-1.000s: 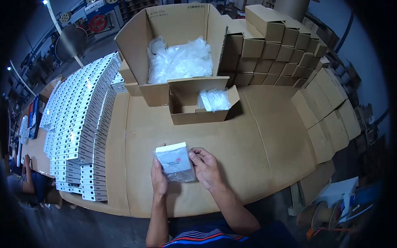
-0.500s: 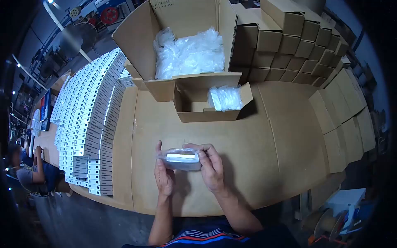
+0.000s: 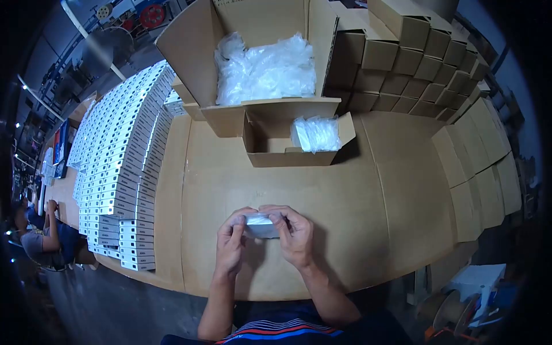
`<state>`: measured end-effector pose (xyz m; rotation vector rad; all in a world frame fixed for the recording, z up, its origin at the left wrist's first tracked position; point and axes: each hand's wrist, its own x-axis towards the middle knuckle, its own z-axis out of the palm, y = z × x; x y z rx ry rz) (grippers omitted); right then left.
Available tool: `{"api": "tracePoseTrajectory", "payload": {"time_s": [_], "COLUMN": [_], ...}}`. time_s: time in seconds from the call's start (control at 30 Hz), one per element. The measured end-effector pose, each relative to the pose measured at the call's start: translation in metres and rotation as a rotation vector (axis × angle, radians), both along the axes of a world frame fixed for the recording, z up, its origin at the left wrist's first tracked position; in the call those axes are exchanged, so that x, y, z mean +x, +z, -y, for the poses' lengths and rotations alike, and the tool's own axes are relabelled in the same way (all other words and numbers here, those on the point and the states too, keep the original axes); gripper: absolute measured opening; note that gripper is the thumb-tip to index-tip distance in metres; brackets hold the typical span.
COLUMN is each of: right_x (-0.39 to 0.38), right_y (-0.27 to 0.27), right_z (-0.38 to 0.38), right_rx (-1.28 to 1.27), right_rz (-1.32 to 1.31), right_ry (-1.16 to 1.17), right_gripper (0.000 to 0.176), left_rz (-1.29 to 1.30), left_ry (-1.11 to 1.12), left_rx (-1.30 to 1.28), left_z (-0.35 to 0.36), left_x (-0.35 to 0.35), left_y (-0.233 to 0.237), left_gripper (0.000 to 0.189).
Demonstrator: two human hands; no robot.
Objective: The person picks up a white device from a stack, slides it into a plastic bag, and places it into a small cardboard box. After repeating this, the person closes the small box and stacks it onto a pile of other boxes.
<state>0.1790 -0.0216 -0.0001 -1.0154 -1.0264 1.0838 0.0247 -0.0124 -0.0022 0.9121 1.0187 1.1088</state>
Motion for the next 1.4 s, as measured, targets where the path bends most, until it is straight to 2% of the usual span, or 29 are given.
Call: {"api": "tracePoseTrajectory", "payload": {"time_s": [0.07, 0.2, 0.3, 0.4, 0.43, 0.53, 0.63, 0.73, 0.77, 0.87, 0.9, 1.07, 1.13, 1.17, 1.27, 1.3, 1.4], "right_x": [0.004, 0.01, 0.018, 0.018, 0.015, 0.015, 0.028, 0.051, 0.05, 0.056, 0.052, 0.053, 0.055, 0.057, 0.066, 0.069, 0.071], "right_y": [0.002, 0.0, 0.011, 0.009, 0.001, 0.001, 0.012, 0.013, 0.013, 0.001, 0.007, 0.014, 0.011, 0.009, 0.003, 0.003, 0.01], "right_z": [0.0, 0.0, 0.004, 0.005, 0.006, 0.006, 0.009, 0.01, 0.011, 0.007, 0.003, -0.005, -0.01, -0.011, -0.013, -0.014, -0.014], "right_rx": [0.099, 0.222, 0.05, -0.05, -0.06, -0.006, 0.258, 0.292, 0.164, 0.047, 0.157, 0.092, 0.086, 0.071, 0.072, 0.1, 0.186], "right_rz": [0.038, 0.111, 0.113, -0.017, -0.113, -0.113, -0.018, 0.387, 0.331, 0.282, 0.335, 0.481, 0.506, 0.508, 0.496, 0.503, 0.57], "right_ry": [-0.031, 0.004, 0.025, -0.027, -0.052, -0.167, -0.166, 0.143, 0.187, 0.268, 0.195, 0.207, 0.2, 0.194, 0.209, 0.228, 0.192], "right_gripper": [0.018, 0.019, 0.02, 0.019, 0.017, 0.012, 0.011, 0.017, 0.023, 0.027, 0.031, 0.034, 0.035, 0.035, 0.035, 0.035, 0.034], "left_rz": [0.034, 0.267, 0.148, 0.078, 0.096, 0.028, 0.034, 0.039, 0.018, 0.014, 0.048, 0.03, -0.016, 0.059, -0.291, -0.154, -0.417], "left_ry": [0.0, 0.051, 0.039, 0.075, 0.087, 0.142, 0.158, 0.129, 0.119, 0.115, 0.132, 0.088, 0.06, 0.03, -0.153, -0.079, -0.267], "left_rx": [-0.088, -0.166, -0.134, -0.091, -0.084, -0.044, -0.06, -0.05, -0.042, -0.044, -0.06, -0.055, 0.008, 0.001, 0.408, 0.297, 0.33], "left_z": [0.006, 0.015, 0.017, 0.018, 0.016, 0.016, 0.014, 0.011, 0.01, 0.008, 0.008, 0.004, 0.004, 0.004, 0.002, 0.004, -0.006], "left_x": [0.002, 0.013, 0.012, 0.015, 0.017, 0.022, 0.027, 0.03, 0.031, 0.03, 0.027, 0.016, 0.015, 0.012, 0.007, 0.016, 0.007], "left_y": [0.001, 0.018, 0.012, 0.004, 0.008, 0.007, 0.008, 0.005, 0.005, 0.003, -0.002, 0.011, 0.022, 0.025, 0.019, 0.023, 0.018], "left_gripper": [0.032, 0.036, 0.036, 0.037, 0.038, 0.038, 0.039, 0.04, 0.041, 0.043, 0.043, 0.047, 0.053, 0.059, 0.066, 0.065, 0.044]}}
